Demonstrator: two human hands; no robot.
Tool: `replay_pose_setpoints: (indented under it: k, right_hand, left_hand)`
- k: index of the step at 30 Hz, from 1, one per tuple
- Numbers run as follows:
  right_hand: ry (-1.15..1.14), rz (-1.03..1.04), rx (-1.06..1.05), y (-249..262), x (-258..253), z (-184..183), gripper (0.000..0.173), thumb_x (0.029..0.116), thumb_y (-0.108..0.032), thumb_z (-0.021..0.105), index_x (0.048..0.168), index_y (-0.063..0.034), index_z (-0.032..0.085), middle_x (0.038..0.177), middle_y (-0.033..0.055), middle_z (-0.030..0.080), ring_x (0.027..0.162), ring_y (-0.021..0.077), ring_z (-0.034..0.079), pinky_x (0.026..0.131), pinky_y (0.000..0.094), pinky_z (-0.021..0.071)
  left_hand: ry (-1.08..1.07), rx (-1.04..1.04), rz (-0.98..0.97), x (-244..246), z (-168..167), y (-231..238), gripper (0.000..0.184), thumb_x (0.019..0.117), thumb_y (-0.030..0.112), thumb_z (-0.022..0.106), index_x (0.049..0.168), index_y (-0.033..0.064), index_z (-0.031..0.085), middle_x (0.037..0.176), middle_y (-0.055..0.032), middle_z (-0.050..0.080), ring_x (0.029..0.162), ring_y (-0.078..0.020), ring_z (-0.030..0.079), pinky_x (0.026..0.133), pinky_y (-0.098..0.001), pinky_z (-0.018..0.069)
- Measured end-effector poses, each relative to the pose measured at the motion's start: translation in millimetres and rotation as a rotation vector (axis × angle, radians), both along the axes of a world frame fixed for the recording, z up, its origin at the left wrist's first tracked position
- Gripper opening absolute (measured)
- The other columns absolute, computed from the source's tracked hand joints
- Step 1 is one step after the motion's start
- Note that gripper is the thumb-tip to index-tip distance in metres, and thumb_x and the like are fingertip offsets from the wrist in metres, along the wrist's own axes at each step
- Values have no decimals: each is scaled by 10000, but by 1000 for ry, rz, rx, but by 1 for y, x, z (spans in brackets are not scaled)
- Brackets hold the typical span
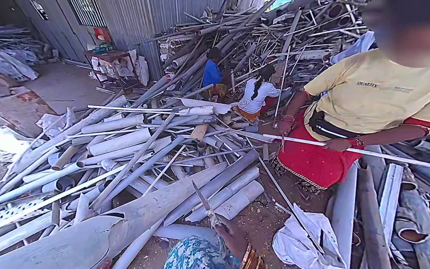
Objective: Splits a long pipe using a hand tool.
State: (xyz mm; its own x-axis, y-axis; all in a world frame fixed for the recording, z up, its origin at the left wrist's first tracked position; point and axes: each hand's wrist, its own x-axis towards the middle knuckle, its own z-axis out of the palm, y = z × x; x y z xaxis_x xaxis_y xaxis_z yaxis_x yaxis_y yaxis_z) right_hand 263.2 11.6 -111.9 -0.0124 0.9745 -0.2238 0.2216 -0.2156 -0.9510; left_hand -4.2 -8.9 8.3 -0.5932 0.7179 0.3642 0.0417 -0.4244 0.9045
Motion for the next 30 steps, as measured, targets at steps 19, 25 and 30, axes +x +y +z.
replay_pose_setpoints:
  k: [19, 25, 30]
  right_hand:
    - [524, 225, -112, -17, -55, 64, 532, 985, -13, 418, 1489, 31, 252, 770, -19, 565, 589, 43, 584, 564, 198, 519]
    - [-359, 217, 134, 9, -96, 61, 382, 1068, -74, 451, 1387, 135, 462, 951, 328, 688, 933, 484, 706, 864, 579, 543]
    - [-277, 316, -140, 46, -76, 78, 484, 1105, -93, 371, 1536, 107, 274, 1373, 362, 533, 1270, 428, 568, 1095, 500, 418]
  left_hand:
    - [-56, -96, 51, -10, -15, 8, 753, 699, -106, 658, 1297, -169, 205, 1094, 61, 515, 985, 137, 571, 894, -117, 499]
    - [-16, -58, 75, 8, -2, 27, 900, 699, -39, 700, 1386, -185, 138, 1187, -58, 489, 1076, 106, 546, 929, -113, 474]
    - [10, -42, 89, 4, 1, 49, 922, 736, 46, 714, 1429, -164, 144, 1230, -120, 498, 1114, 41, 565, 939, -142, 484]
